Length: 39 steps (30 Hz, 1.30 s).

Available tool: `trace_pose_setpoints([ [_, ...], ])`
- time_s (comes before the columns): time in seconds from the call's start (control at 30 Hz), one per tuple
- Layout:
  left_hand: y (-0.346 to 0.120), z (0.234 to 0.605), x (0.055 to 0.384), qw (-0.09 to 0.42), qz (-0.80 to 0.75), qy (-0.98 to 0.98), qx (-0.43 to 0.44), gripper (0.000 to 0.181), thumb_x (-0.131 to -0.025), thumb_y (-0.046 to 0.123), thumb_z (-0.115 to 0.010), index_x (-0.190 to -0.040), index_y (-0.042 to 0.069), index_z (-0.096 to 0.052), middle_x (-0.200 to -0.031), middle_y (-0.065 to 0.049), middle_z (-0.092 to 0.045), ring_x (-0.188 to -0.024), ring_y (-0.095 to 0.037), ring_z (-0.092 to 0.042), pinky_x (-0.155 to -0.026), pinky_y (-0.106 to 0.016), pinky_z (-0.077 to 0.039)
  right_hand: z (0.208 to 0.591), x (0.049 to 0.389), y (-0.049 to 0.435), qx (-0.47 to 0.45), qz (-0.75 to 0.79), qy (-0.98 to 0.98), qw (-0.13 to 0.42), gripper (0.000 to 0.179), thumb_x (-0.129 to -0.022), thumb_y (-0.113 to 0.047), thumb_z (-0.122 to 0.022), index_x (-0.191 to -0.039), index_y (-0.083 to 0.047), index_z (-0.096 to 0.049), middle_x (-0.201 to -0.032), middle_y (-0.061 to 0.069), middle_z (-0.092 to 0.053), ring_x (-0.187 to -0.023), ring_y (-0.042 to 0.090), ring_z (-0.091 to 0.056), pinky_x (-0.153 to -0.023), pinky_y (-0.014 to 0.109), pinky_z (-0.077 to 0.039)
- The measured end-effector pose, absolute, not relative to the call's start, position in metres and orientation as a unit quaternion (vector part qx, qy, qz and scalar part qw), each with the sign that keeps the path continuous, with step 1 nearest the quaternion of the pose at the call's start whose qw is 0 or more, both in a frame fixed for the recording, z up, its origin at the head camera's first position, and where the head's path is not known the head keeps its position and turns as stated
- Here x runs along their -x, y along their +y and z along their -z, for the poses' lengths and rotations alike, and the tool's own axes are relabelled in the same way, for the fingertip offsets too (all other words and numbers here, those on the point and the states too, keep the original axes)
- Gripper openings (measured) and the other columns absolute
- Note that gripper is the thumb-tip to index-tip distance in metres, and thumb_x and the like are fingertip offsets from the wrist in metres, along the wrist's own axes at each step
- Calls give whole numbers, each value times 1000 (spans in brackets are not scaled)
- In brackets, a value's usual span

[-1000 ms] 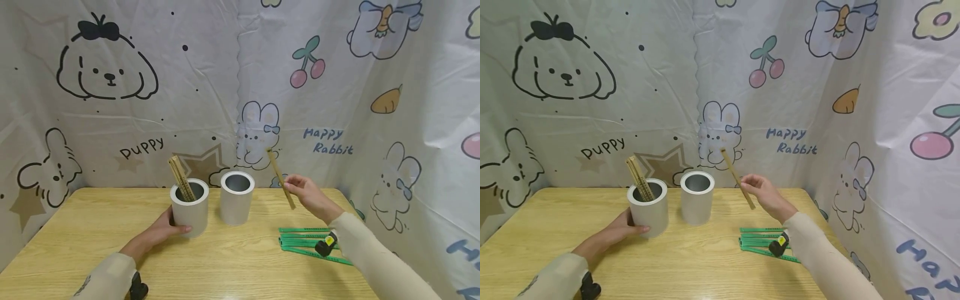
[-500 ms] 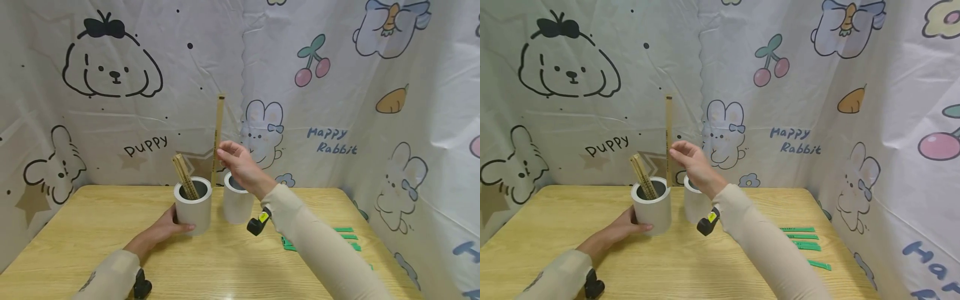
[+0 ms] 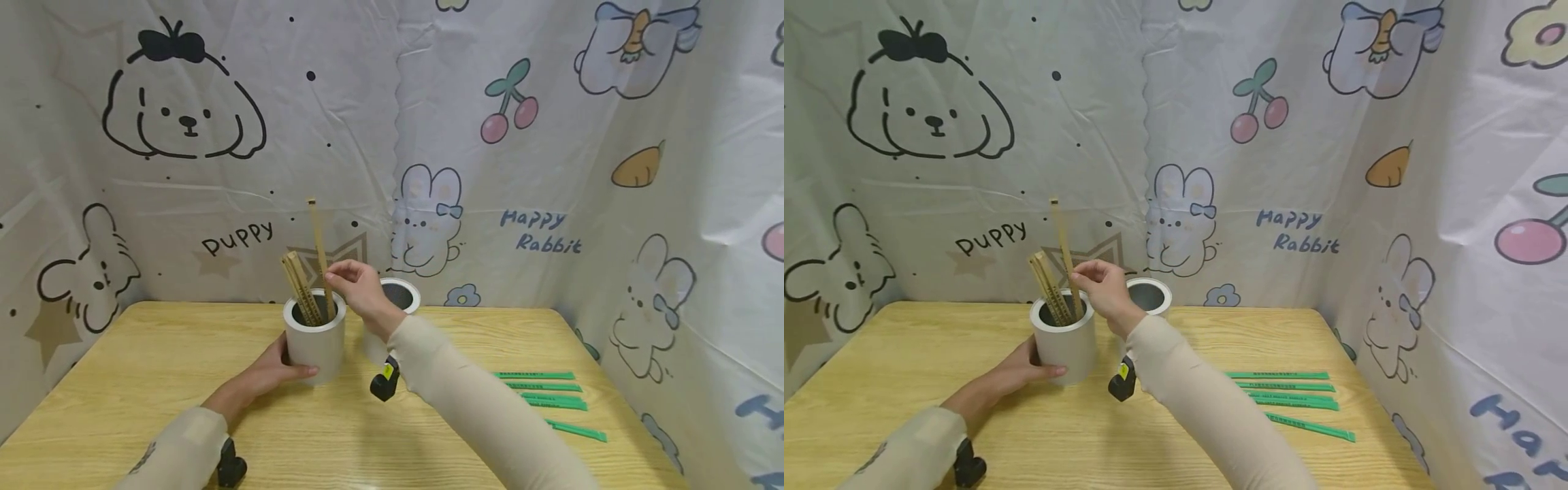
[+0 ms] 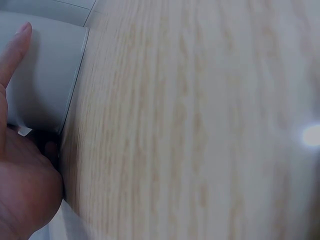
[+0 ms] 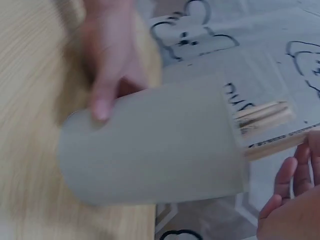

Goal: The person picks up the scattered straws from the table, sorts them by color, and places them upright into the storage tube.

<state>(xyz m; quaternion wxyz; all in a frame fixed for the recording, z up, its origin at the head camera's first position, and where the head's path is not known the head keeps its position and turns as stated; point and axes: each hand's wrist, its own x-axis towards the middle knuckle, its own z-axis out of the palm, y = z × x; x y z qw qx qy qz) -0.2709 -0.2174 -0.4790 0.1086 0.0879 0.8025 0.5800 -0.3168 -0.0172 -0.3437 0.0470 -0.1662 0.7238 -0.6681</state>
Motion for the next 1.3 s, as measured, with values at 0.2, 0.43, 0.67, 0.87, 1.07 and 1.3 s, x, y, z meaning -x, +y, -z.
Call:
trace_pose_setpoints([
  [0.2,-217,480,269,103,-577,805,-90,106,-87,30,-80,-160,0,-10,-160,-26,-30,-147,-44,-34,-120,-58,-30,350,308,-15,184,609,769,64,22,-101,-14,-62,-117,-1,-69,-119,16,-70,-103,13,-64,-96,30,-51],
  [0.43,-217,482,268,103,-583,800,-95,105,-87,29,-80,-160,1,-10,-160,-27,-32,-146,-45,-36,-119,-58,-32,351,304,-9,202,599,772,71,24,-101,-14,-61,-118,1,-69,-122,18,-70,-101,10,-63,-94,26,-51],
  [0.67,-218,483,266,107,-581,802,-87,105,-87,30,-80,-160,2,-10,-160,-27,-32,-147,-45,-36,-120,-59,-31,356,299,-1,218,585,776,86,24,-101,-14,-61,-116,2,-69,-118,20,-71,-98,15,-63,-87,22,-50],
  [0.87,-219,483,266,105,-581,803,-81,105,-86,30,-81,-160,2,-11,-160,-27,-32,-147,-46,-35,-120,-60,-30,358,295,5,234,584,773,84,24,-100,-13,-62,-114,4,-69,-110,21,-71,-90,14,-63,-84,22,-49],
  [1.07,-218,481,266,100,-581,803,-87,105,-86,29,-81,-160,1,-11,-160,-28,-32,-146,-46,-36,-120,-60,-30,360,291,14,257,571,775,83,24,-100,-12,-61,-113,7,-68,-114,22,-70,-86,4,-60,-83,20,-50],
  [1.3,-216,480,269,87,-577,806,-96,105,-85,28,-81,-159,-2,-13,-158,-29,-35,-144,-46,-39,-119,-59,-33,362,285,27,253,555,787,92,24,-100,-15,-62,-113,5,-69,-98,14,-68,-85,11,-58,-83,25,-48],
])
